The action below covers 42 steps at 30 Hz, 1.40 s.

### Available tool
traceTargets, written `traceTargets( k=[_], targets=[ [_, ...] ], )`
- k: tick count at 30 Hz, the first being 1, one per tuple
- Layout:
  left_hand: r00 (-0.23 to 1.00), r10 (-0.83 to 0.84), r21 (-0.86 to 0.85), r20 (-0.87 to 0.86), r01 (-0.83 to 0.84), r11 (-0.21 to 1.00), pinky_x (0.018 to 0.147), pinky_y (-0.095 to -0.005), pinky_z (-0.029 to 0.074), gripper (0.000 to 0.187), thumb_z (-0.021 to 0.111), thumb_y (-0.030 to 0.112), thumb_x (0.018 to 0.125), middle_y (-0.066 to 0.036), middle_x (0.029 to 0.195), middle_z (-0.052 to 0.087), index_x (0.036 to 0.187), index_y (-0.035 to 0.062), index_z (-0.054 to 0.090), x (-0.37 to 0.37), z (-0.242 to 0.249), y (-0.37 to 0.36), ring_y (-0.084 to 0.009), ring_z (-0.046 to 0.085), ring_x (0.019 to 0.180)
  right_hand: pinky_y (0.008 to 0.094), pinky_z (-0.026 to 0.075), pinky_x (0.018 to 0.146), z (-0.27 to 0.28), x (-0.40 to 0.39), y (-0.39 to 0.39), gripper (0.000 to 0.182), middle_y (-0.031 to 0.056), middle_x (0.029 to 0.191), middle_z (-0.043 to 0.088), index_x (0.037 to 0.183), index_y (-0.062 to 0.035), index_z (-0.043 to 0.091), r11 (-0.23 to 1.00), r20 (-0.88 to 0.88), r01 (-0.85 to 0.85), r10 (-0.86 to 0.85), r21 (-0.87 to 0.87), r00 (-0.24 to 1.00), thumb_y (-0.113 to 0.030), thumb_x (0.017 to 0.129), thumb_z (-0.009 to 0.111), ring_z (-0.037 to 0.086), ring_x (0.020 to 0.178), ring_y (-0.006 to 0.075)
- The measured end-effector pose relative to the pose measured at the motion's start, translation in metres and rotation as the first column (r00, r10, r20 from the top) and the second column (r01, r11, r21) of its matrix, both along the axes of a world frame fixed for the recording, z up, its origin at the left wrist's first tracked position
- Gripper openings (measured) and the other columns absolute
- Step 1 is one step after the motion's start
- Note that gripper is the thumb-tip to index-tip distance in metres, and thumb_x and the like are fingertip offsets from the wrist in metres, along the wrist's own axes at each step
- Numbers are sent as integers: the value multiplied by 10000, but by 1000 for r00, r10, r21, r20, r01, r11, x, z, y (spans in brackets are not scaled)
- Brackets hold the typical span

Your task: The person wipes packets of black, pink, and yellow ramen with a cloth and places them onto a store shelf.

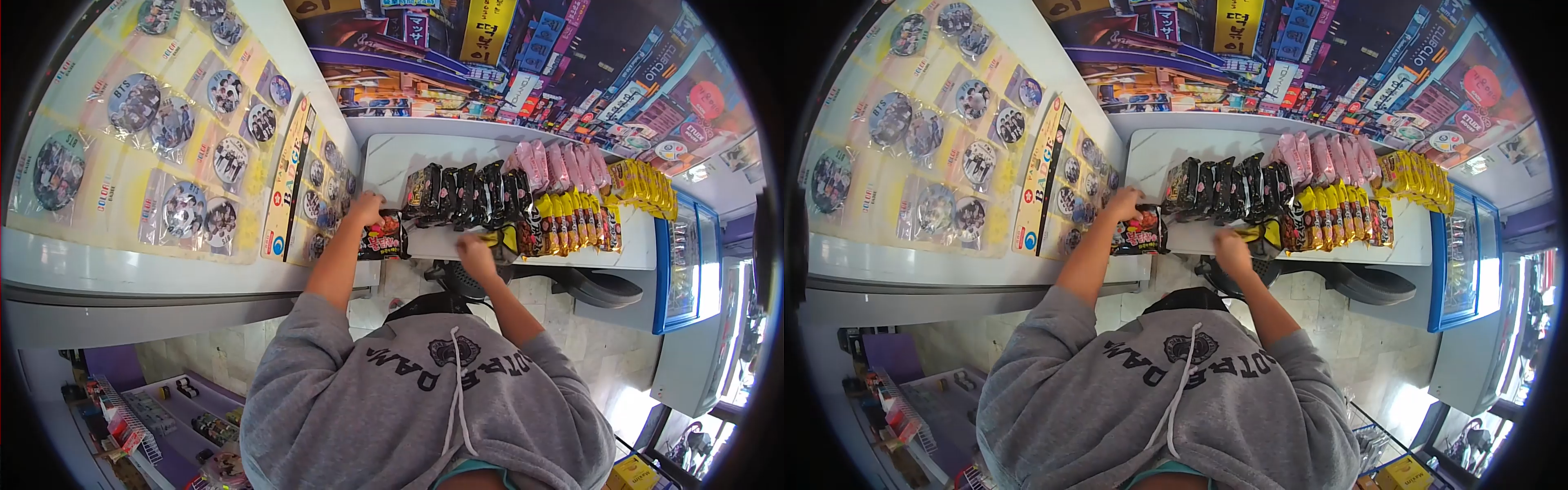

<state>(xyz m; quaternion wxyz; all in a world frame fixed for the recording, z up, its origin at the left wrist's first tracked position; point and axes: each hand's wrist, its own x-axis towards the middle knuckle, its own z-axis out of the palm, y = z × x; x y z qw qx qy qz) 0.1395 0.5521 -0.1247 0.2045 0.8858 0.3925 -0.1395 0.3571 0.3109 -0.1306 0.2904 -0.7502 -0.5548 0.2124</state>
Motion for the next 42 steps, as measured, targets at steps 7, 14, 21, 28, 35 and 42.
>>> traceTargets(
  k=[7,14,21,28,35,42],
  targets=[
    [493,609,5,621,-779,626,884,-422,384,413,625,223,789,-250,1080,530,1084,-41,511,-46,-33,-81,-399,491,1028,356,421,869,-43,-76,80,562,202,1129,563,1196,17,478,945,-422,-167,36,-280,906,-419,846,530,554,1040,301],
    [180,914,-536,363,-762,363,754,-430,431,482,471,384,894,-268,930,604,980,-81,563,-70,-67,-99,-371,588,887,344,405,884,-28,-111,93,689,202,1190,520,1302,28,348,939,-612,-52,-179,-340,770,-443,836,539,519,1075,302],
    [139,943,-659,303,-684,312,678,-396,428,418,497,310,889,-225,813,609,877,-100,579,-88,-71,-156,-325,580,755,313,472,713,-88,-131,60,550,166,1028,575,1270,11,369,963,-734,-84,-136,-255,665,-166,808,611,574,876,194],
    [355,878,-740,320,-485,466,759,-348,418,285,491,193,902,-140,954,578,1053,-48,488,-73,-5,-220,-234,549,846,305,460,787,-30,-132,-58,531,127,1095,557,1294,-19,356,964,-617,263,-231,-41,752,-74,816,581,553,929,186],
    [568,408,-604,715,207,770,892,-318,366,324,443,131,923,-130,1119,520,1207,-24,430,12,51,-319,-207,499,998,344,403,926,69,-119,-230,531,175,1180,513,1291,-12,338,588,-405,763,-649,270,644,-28,815,574,508,1102,266],
    [669,132,-638,732,605,475,942,-282,335,402,441,99,921,-137,1206,468,1282,-54,356,-22,118,-531,-180,453,1078,342,430,901,124,-245,-458,549,194,1171,517,1298,11,333,86,-403,929,-884,360,238,-10,811,586,528,1099,272]
  ],
)
